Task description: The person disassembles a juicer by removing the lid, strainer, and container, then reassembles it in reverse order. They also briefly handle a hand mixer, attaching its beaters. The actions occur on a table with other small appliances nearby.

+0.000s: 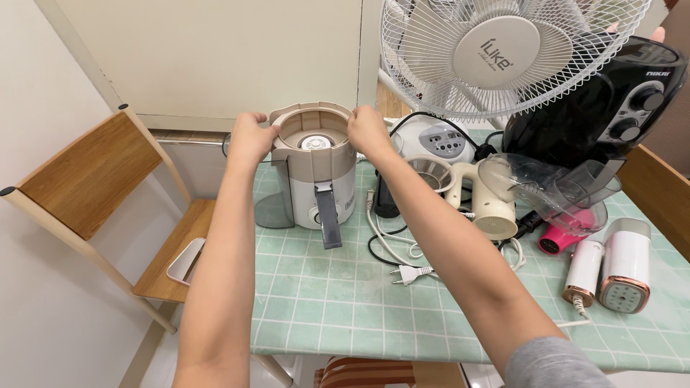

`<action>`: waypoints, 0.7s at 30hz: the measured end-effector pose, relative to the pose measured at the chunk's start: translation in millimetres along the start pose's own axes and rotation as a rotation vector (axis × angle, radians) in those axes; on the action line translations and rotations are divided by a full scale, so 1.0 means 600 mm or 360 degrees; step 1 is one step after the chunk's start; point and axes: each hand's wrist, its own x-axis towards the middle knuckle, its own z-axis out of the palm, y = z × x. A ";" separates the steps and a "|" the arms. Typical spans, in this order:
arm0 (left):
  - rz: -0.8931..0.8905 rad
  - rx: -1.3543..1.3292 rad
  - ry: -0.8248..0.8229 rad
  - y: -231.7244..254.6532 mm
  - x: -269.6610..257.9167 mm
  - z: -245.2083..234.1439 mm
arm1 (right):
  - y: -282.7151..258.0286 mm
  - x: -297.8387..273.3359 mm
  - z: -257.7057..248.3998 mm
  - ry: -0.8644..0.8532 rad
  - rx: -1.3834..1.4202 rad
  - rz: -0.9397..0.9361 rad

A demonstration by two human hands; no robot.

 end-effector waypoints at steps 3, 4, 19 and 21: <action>0.0100 -0.0141 0.0068 0.005 0.003 0.000 | -0.009 -0.002 -0.009 0.0114 0.0075 -0.0021; 0.0114 -0.0310 0.0024 0.011 0.010 -0.005 | -0.014 0.004 -0.017 0.0109 0.0064 -0.0063; 0.0257 -0.0444 -0.0021 0.079 0.017 -0.041 | -0.029 0.040 -0.078 0.0106 0.0020 -0.0134; 0.0252 -0.0428 -0.0036 0.082 0.011 -0.040 | -0.022 0.038 -0.076 0.0112 0.0016 -0.0143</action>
